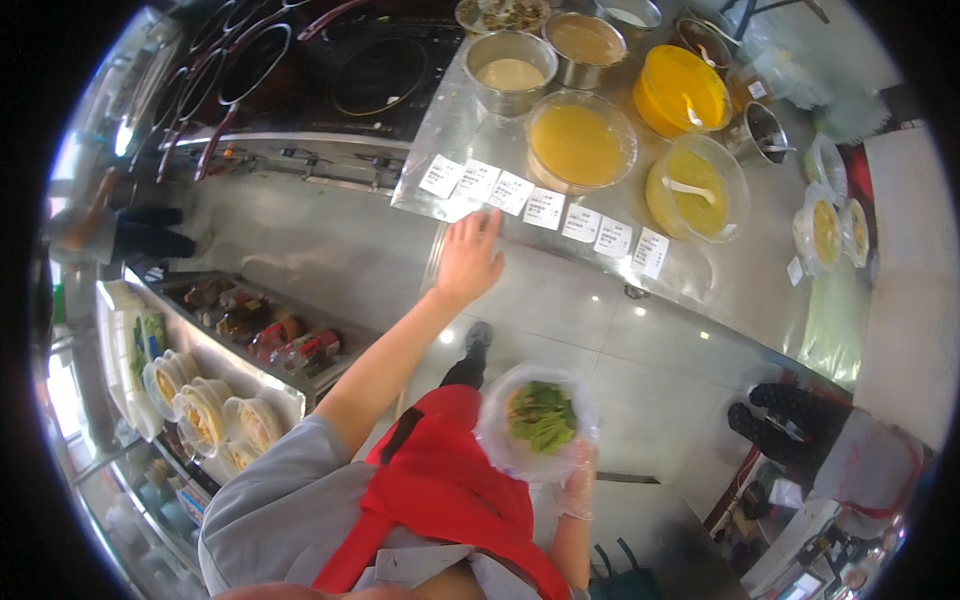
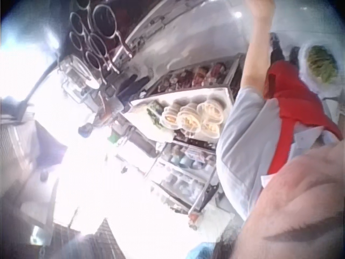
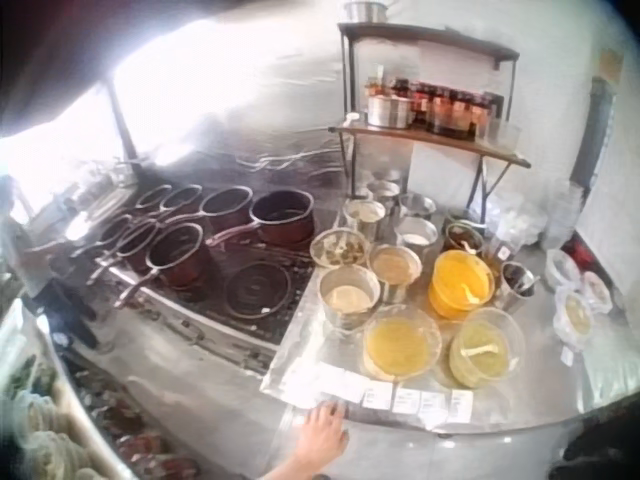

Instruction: The person assembles multiple noodle bowls by adding noodles, vegetables, and toppings into plastic containers. They pour a liquid from a can into a bowl, add chopped tomatoes, and arrange the finished bowls on a stainless steel counter.

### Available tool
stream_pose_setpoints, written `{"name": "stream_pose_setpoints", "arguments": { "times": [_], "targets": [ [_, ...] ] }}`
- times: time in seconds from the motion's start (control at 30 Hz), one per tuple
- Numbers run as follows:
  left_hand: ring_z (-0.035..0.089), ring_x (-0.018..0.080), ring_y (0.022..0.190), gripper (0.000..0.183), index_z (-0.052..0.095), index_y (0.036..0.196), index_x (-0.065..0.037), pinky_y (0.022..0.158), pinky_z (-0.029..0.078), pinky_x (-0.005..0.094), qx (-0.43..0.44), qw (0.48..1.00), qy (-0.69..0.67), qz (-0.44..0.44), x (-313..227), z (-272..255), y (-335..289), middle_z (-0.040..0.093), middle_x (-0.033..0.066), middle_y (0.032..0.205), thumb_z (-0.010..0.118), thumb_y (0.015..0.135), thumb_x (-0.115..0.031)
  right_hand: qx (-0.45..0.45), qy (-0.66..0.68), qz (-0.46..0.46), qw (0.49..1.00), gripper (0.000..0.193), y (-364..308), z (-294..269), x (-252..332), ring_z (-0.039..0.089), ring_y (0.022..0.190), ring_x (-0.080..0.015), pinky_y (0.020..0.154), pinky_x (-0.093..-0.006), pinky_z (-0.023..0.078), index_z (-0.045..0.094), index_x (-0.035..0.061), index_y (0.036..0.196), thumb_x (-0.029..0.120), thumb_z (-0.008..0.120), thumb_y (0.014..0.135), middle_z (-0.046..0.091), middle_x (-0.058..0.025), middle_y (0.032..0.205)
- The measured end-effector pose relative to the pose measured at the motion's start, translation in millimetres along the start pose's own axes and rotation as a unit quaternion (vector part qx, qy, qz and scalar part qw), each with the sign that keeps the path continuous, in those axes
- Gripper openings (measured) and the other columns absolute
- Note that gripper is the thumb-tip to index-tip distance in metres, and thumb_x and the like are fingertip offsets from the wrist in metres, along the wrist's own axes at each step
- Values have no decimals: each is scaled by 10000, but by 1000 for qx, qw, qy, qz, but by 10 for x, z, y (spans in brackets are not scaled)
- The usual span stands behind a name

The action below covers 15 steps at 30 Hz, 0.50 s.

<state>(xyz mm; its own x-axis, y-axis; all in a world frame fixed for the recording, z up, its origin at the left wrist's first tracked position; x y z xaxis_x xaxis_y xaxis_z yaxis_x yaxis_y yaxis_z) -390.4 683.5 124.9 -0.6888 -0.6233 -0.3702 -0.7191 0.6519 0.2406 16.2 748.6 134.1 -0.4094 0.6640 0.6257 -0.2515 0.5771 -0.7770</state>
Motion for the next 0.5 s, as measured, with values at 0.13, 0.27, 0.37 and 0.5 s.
{"name": "stream_pose_setpoints", "arguments": {
  "times": [0.13, 0.27, 0.37, 0.5],
  "targets": [
    [477, 314, 1112, 645, 453, 1357, -3, 954, 390, 450, 8, 998, 59, -7, -107, 70, 13, 499, 149, 1149, 622, 770, -211, 2, 105, -32, 994, 608, 178, -383, 252, 493, 1243, -277, 1052, -429, 401, 390, 40, 1422, 397, 537, 952, 500, -128, 1358],
    [487, 300, 1089, 643, 462, 1352, -6, 948, 392, 439, 28, 996, 83, -32, -123, 134, 65, 504, 134, 1123, 629, 764, -206, -20, 117, -116, 986, 651, 480, -843, 711, 443, 1298, -283, 1083, -433, 369, 348, 38, 1449, 424, 520, 954, 445, -136, 1419],
    [488, 290, 1048, 662, 454, 1357, -30, 928, 395, 422, 16, 995, 86, -37, -135, 158, 86, 502, 119, 1086, 656, 744, -176, -56, 113, -194, 973, 658, 797, -1228, 1234, 395, 1335, -281, 1109, -425, 333, 325, 36, 1459, 423, 503, 958, 402, -133, 1450],
    [489, 293, 1065, 650, 462, 1347, -29, 925, 400, 418, 15, 993, 105, -53, -184, 198, 106, 507, 122, 1087, 648, 735, -147, -112, 61, -347, 929, 649, 1466, -1707, 2044, 390, 1324, -291, 1106, -436, 307, 370, 43, 1421, 434, 520, 926, 424, -129, 1411]
  ]
}}
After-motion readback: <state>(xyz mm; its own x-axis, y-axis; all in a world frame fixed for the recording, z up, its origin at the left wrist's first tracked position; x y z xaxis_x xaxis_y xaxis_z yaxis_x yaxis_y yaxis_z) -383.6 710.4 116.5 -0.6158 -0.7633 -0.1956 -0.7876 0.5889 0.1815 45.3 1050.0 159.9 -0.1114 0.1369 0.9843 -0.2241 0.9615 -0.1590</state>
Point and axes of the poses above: each hand's wrist, its own y-axis towards the middle knuckle, its own z-axis out of the palm, x = y × z, the point moved 4 cm from there along y, towards the middle knuckle
